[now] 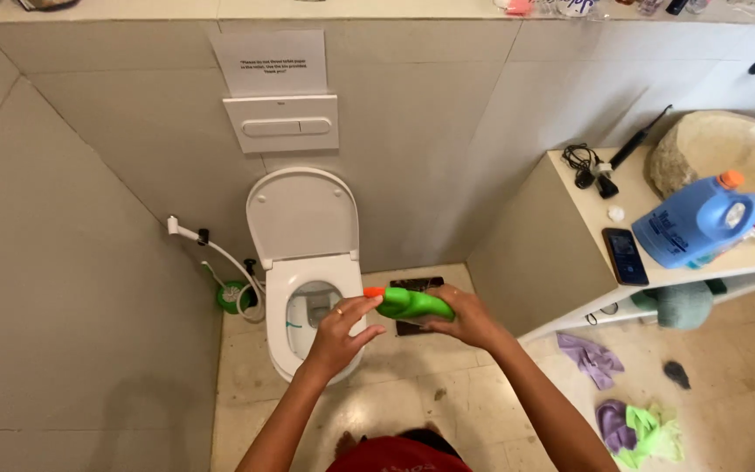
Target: Cleaning a toilet bowl by applying detergent and scrubbing.
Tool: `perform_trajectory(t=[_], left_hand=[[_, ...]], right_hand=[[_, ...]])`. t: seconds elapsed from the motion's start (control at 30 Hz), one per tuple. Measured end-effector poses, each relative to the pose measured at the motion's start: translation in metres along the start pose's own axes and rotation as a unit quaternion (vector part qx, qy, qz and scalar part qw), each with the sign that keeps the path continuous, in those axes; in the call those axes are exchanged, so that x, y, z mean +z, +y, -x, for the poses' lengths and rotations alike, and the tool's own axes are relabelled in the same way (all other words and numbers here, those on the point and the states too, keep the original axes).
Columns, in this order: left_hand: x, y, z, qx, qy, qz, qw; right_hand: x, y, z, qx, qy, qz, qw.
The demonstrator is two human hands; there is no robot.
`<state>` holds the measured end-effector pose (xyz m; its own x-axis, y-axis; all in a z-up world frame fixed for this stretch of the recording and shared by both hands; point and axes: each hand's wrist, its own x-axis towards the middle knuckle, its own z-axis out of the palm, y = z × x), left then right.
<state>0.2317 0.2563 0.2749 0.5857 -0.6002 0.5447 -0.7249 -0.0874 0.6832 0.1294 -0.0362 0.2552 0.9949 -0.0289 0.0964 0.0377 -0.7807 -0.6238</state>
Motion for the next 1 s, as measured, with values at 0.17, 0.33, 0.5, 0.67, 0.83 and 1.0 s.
perform_trajectory(t=[0.17, 0.33, 0.5, 0.67, 0.83, 1.0], left_hand=[[-0.011, -0.002, -0.002, 0.057, 0.010, -0.036, 0.998], [-0.039, 0.006, -0.019, 0.128, 0.008, -0.134, 0.983], [-0.035, -0.011, -0.027, 0.143, 0.029, -0.216, 0.965], [-0.036, -0.021, -0.039, 0.170, 0.046, -0.226, 0.958], [-0.031, -0.030, -0.043, 0.240, 0.005, -0.190, 0.952], [0.023, -0.085, -0.017, 0.134, 0.025, -0.057, 0.989]], right_hand=[[0.007, -0.022, 0.004, -0.021, -0.025, -0.010, 0.999], [-0.011, -0.058, -0.001, 0.022, -0.068, -0.014, 0.997], [-0.030, -0.061, -0.007, -0.003, -0.080, 0.011, 0.997], [-0.037, -0.073, -0.009, 0.014, -0.113, 0.021, 0.993], [-0.032, -0.055, -0.009, -0.002, -0.116, -0.006, 0.993], [-0.030, -0.049, -0.013, 0.003, -0.104, -0.020, 0.994]])
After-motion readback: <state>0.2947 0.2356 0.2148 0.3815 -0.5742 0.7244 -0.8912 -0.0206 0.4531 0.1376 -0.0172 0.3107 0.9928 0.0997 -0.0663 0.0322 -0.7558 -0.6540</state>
